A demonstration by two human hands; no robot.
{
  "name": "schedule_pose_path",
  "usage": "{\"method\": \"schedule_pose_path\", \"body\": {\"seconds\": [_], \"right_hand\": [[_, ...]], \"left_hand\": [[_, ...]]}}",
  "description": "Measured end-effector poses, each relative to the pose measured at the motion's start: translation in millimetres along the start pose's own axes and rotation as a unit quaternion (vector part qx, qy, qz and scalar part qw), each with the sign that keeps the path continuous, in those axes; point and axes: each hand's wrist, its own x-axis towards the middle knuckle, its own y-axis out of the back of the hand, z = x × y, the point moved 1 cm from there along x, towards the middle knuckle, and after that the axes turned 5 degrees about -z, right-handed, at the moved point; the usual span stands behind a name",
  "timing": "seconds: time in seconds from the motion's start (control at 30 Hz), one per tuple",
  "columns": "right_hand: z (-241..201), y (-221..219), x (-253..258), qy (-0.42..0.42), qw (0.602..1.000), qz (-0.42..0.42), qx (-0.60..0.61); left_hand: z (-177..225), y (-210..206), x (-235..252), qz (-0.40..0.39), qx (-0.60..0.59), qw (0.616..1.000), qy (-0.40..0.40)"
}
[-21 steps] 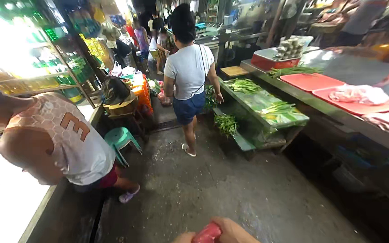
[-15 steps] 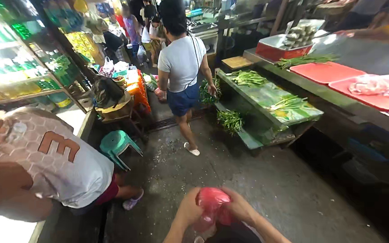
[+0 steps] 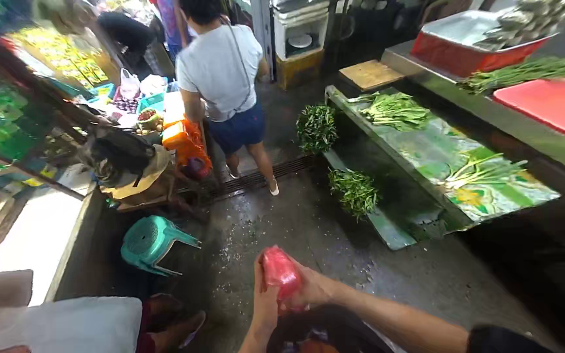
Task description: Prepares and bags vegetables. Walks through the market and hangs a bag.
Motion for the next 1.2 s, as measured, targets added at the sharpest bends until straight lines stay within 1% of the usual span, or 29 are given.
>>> {"method": "schedule_pose_path", "body": {"seconds": [0.07, 0.1, 0.13, 0.2, 0.27, 0.37, 0.43, 0.5, 0.53, 0.6, 0.67, 0.73, 0.77, 0.83, 0.87, 0.97, 1.03, 1.1, 1.2], "right_hand": [[-18, 37, 36, -0.005, 0.999, -0.029, -0.038], [-25, 56, 54, -0.022, 0.997, -0.029, -0.065], [-30, 74, 73, -0.048, 0.995, -0.018, -0.086], [-25, 107, 110, -0.080, 0.991, 0.036, -0.097], [-27, 143, 147, -0.109, 0.987, 0.084, -0.081], [-29, 212, 209, -0.125, 0.983, 0.107, -0.078], [-18, 261, 250, -0.132, 0.980, 0.104, -0.105], [-32, 323, 285, -0.167, 0.971, 0.081, -0.152], [-45, 354, 300, -0.185, 0.964, 0.073, -0.177], [-64, 403, 319, -0.219, 0.956, 0.061, -0.184], [-73, 442, 339, -0.199, 0.963, 0.080, -0.165], [-90, 480, 367, -0.161, 0.974, 0.105, -0.123], [-92, 499, 384, -0.150, 0.976, 0.119, -0.105], [-85, 542, 424, -0.165, 0.974, 0.125, -0.092], [-76, 566, 445, -0.177, 0.972, 0.121, -0.095], [-45, 648, 511, -0.173, 0.973, 0.092, -0.124], [-57, 703, 549, -0.186, 0.975, 0.075, -0.094], [-86, 749, 581, -0.173, 0.981, 0.073, -0.038], [-122, 806, 623, -0.106, 0.994, 0.031, 0.016]], "left_hand": [[3, 2, 40, -0.014, -0.025, 0.999, -0.021], [5, 2, 62, -0.014, -0.037, 0.999, -0.023], [5, 1, 83, -0.010, -0.048, 0.999, -0.014], [2, 4, 130, 0.011, -0.056, 0.998, 0.031], [-2, 13, 188, -0.009, -0.046, 0.996, 0.071], [-6, 26, 299, -0.059, -0.011, 0.993, 0.097], [-4, 27, 377, -0.062, 0.039, 0.987, 0.141], [3, 21, 460, -0.094, 0.100, 0.977, 0.164], [7, 17, 499, -0.119, 0.135, 0.971, 0.157], [20, 6, 562, -0.175, 0.198, 0.953, 0.150], [33, -5, 620, -0.227, 0.239, 0.933, 0.143], [37, -13, 680, -0.245, 0.258, 0.924, 0.138], [34, -16, 709, -0.241, 0.262, 0.924, 0.141], [22, -20, 770, -0.213, 0.266, 0.929, 0.144], [14, -21, 800, -0.197, 0.271, 0.932, 0.140], [-7, -24, 890, -0.132, 0.273, 0.944, 0.130], [-5, -28, 943, -0.057, 0.257, 0.957, 0.120], [6, -26, 990, 0.032, 0.240, 0.965, 0.095], [20, -18, 1051, 0.158, 0.179, 0.967, 0.093]]}}
